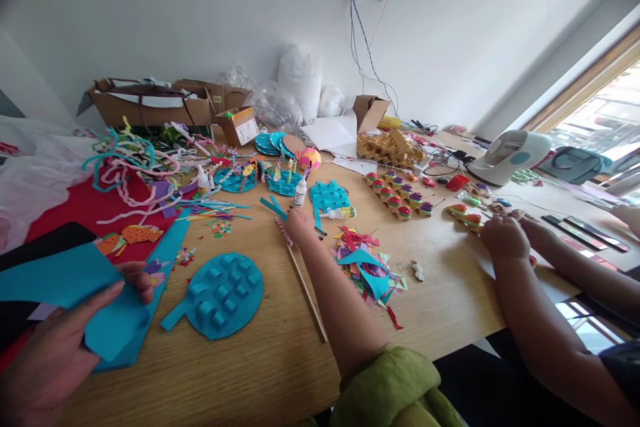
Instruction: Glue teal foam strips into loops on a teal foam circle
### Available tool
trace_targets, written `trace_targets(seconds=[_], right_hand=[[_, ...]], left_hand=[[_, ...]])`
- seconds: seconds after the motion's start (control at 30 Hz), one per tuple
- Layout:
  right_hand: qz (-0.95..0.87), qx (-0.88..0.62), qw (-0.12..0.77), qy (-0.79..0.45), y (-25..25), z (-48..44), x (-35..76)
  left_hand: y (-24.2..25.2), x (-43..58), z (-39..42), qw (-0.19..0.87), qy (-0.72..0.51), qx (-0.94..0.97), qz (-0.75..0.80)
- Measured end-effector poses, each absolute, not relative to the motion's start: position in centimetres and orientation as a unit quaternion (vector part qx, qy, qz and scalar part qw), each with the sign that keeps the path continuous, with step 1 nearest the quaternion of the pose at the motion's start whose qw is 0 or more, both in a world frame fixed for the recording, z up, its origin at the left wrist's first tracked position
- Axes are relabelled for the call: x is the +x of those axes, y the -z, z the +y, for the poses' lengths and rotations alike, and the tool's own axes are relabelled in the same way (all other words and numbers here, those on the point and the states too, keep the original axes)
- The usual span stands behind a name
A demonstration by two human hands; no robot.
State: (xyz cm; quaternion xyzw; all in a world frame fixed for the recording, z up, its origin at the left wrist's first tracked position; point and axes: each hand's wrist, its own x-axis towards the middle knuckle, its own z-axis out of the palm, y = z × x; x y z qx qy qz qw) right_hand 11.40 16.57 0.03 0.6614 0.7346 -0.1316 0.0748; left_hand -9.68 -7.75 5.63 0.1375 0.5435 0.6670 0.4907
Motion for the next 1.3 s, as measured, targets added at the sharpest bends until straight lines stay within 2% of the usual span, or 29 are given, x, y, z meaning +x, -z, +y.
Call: trace_targets(seconds=[0.2,0.4,0.53,0.63,0.7,0.77,1.03,1.3], right_hand=[[0.738,0.657,0.063,0.138,-0.4,16.4,11.1],[0.746,0.654,0.042,0.121,-1.3,16.2,11.0],[0.778,0.620,-0.015,0.097,-3.5,14.2,10.8],[0.821,0.556,-0.042,0.125,-5.9,10.5,10.4],[0.853,0.491,-0.053,0.172,-7.0,7.3,10.0],[0.857,0.401,-0.095,0.309,-7.5,4.1,9.5],[0.669,0.332,-0.145,0.649,-4.8,-0.8,8.6],[0.563,0.341,-0.245,0.712,-3.5,-1.2,9.2]], left_hand=[[-5.2,-10.3,-7.8,0.521,-0.657,0.156,0.522],[-4.7,-9.8,-7.3,0.577,-0.671,0.071,0.460],[-4.7,-8.9,-6.4,0.610,-0.672,0.099,0.408],[-4.5,-8.6,-5.8,0.626,-0.655,0.114,0.407],[-4.4,-8.2,-5.5,0.636,-0.643,0.135,0.405],[-4.5,-7.7,-5.3,0.629,-0.645,0.161,0.403],[-5.0,-6.3,-5.6,0.580,-0.641,0.212,0.455],[-4.6,-5.7,-6.2,0.548,-0.618,0.239,0.511]])
